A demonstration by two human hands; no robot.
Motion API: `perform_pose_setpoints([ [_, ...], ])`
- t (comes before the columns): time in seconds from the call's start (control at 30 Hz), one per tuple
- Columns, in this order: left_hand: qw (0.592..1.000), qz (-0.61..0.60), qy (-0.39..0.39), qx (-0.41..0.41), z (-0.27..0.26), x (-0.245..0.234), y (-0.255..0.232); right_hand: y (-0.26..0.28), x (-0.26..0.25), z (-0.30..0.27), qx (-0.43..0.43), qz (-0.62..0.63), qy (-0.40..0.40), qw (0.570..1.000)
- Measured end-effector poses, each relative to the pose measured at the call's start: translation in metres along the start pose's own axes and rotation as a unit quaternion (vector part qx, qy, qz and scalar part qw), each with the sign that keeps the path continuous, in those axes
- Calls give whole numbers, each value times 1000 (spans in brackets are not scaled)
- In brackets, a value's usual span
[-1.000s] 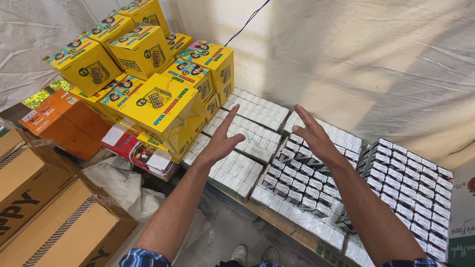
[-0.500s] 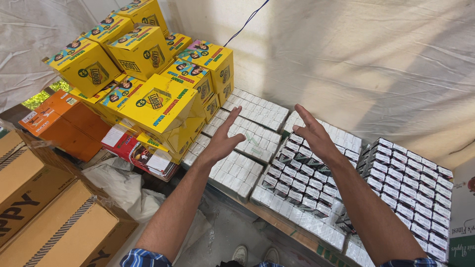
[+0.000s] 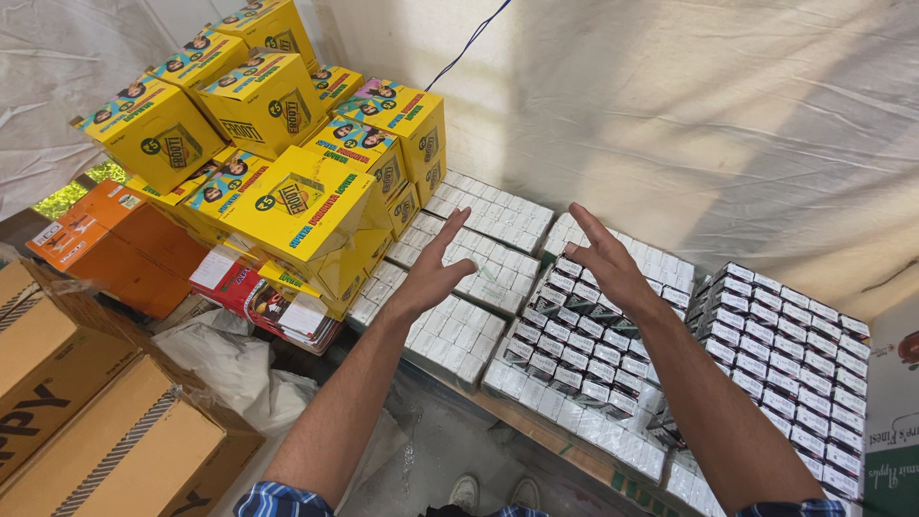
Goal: The person repeatedly picks up small white boxes from a large sack and stacks them onto a growing pile on a pallet. The person handles the boxes one at a time, walking back and forth between the sack and the stack.
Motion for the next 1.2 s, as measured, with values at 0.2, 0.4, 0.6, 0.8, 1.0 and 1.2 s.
perform_pose_setpoints([
  [0.2,1000,-3,22,-17,8,13,-9,-5,-16,-10,13,2,-21,1000],
  [0.4,998,-12,56,7,24,38,-12,-11,-41,-30,4,-12,-59,998],
  [0.6,995,-19,100,3,41,70,-21,-13,-72,-59,14,-15,-106,994],
  [0.8,991,-25,133,20,60,102,-28,-27,-103,-85,28,-23,-139,990],
  [1.0,986,-33,164,21,66,126,-35,-24,-120,-107,27,-45,-177,983],
  [1.2,982,-43,182,27,72,140,-36,-18,-125,-122,33,-49,-191,980],
])
Point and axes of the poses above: each hand's wrist, its own z-axis towards the middle knuckle, its own x-axis out of the palm, y = z × x, the point moved 3 cm from there along z, towards the middle knuckle, and after that the axes turned 1 degree about -z, right-handed, at the moved point
